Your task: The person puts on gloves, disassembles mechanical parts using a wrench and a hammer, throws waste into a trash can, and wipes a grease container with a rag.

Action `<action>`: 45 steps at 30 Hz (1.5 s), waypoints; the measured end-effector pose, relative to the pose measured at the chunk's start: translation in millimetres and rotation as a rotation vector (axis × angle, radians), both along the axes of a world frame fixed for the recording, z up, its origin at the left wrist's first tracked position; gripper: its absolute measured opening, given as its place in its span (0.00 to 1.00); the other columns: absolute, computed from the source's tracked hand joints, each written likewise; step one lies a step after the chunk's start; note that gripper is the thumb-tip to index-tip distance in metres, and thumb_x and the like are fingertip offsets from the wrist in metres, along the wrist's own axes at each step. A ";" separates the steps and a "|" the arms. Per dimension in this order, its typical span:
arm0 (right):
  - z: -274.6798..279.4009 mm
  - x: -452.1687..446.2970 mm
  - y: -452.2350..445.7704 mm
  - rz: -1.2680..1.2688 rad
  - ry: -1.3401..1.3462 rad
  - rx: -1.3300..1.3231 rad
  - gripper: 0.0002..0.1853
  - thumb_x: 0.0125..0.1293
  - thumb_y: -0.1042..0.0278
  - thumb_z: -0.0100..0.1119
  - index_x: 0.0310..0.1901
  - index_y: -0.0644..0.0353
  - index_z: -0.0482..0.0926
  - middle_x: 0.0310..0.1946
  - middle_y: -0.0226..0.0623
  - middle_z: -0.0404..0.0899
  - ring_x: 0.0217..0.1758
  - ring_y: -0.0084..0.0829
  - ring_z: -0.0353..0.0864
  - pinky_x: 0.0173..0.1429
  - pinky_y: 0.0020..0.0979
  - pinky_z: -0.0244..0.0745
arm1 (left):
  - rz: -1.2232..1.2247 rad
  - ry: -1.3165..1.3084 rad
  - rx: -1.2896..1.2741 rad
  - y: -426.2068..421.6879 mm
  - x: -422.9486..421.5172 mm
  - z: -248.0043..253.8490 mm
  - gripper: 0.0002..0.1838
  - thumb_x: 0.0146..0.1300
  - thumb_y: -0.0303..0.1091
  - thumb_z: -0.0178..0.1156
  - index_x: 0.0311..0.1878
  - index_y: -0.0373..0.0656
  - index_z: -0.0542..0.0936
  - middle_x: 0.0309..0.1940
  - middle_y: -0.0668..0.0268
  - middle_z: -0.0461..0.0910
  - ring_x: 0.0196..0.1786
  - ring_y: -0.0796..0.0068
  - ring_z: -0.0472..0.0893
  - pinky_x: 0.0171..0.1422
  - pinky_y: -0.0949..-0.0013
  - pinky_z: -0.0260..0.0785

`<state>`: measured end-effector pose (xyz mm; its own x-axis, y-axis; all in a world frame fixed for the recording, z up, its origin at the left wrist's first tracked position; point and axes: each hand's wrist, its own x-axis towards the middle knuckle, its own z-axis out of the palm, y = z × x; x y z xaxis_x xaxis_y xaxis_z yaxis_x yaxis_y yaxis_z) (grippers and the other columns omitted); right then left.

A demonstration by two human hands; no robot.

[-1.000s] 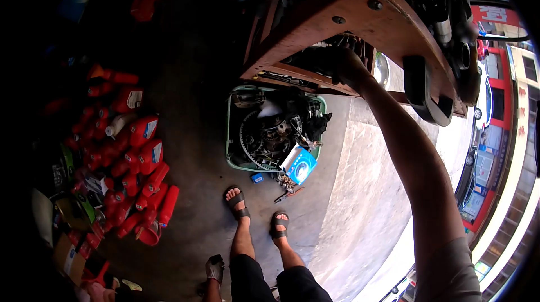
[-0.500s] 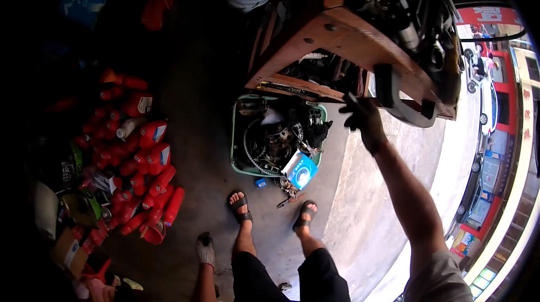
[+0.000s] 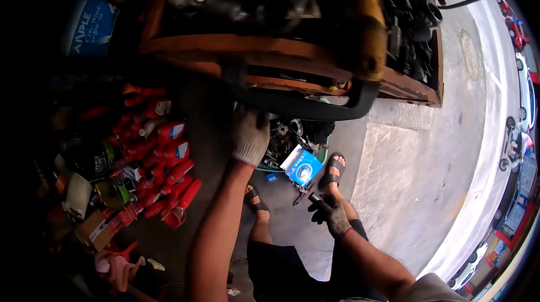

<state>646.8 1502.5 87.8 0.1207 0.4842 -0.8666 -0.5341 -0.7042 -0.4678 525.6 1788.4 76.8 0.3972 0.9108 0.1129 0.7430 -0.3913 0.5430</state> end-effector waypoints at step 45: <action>-34.8 52.1 -157.5 -0.161 0.114 -0.105 0.10 0.69 0.68 0.50 0.45 0.65 0.68 0.28 0.42 0.79 0.16 0.27 0.76 0.17 0.23 0.66 | 0.514 -1.609 -1.504 99.7 198.6 23.4 0.21 0.69 0.47 0.45 0.61 0.48 0.70 0.59 0.61 0.73 0.61 0.61 0.73 0.65 0.56 0.65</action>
<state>698.9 1345.0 53.0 0.0873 0.3733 -0.9236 -0.6893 -0.6467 -0.3266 724.2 1888.0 100.2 0.4906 0.5797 -0.6506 -0.6019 0.7653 0.2280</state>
